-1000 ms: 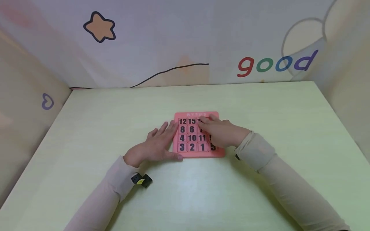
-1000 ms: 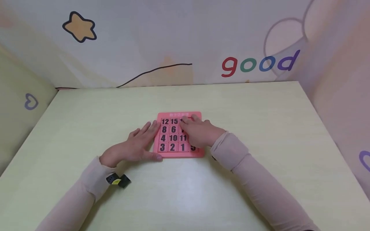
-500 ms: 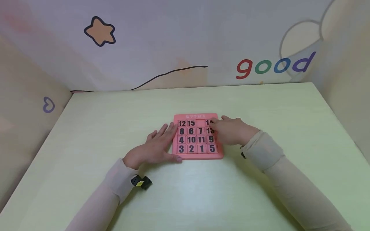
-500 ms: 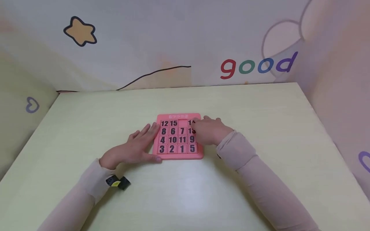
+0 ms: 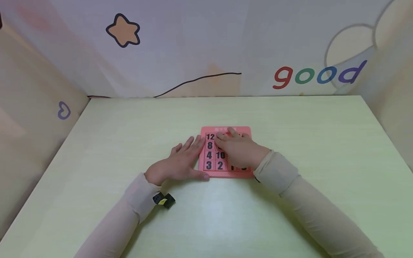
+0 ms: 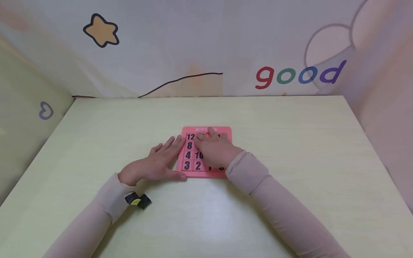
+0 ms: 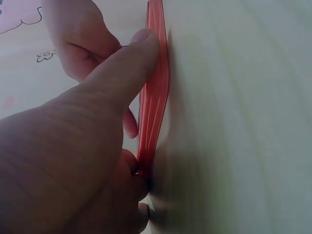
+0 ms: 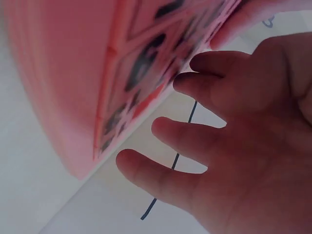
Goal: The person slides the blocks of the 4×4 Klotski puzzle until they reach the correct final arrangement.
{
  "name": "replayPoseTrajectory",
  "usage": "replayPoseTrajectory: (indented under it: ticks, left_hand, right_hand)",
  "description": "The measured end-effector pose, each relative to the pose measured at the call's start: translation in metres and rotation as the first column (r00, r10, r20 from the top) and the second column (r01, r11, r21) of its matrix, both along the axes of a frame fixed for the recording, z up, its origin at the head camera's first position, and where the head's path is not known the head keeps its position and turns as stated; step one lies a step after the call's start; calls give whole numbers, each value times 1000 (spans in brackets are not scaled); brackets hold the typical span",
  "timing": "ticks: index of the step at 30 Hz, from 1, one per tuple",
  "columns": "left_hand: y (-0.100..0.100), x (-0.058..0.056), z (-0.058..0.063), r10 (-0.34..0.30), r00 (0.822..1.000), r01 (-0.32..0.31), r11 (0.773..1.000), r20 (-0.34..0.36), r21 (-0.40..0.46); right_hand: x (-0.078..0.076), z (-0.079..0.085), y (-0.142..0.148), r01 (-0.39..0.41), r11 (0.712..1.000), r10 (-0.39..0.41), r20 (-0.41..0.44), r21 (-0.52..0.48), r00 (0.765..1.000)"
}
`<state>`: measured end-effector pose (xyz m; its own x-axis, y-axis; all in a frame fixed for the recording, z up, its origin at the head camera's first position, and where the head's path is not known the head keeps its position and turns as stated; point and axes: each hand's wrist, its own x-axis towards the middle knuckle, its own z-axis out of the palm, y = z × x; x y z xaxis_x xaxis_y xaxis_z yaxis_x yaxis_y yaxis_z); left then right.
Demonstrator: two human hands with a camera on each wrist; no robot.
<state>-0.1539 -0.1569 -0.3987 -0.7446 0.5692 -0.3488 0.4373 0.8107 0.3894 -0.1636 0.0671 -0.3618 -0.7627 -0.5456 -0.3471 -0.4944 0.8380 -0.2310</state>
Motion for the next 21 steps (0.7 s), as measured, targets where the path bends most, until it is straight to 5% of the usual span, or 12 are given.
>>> replayPoseTrajectory:
  ticks: [8, 14, 21]
  left_hand:
    - [0, 0, -1, 0, 1000, 0, 1000, -2, -4]
    - [0, -5, 4, -12, 1000, 12, 1000, -21, 0]
    - [0, -2, 3, 4, 1000, -4, 1000, 13, 3]
  right_hand:
    - [1, 4, 12, 81, 996, -82, 24, 45, 996]
    - [-2, 12, 14, 121, 986, -112, -78, 116, 991]
    - [0, 12, -9, 25, 999, -24, -28, 36, 999]
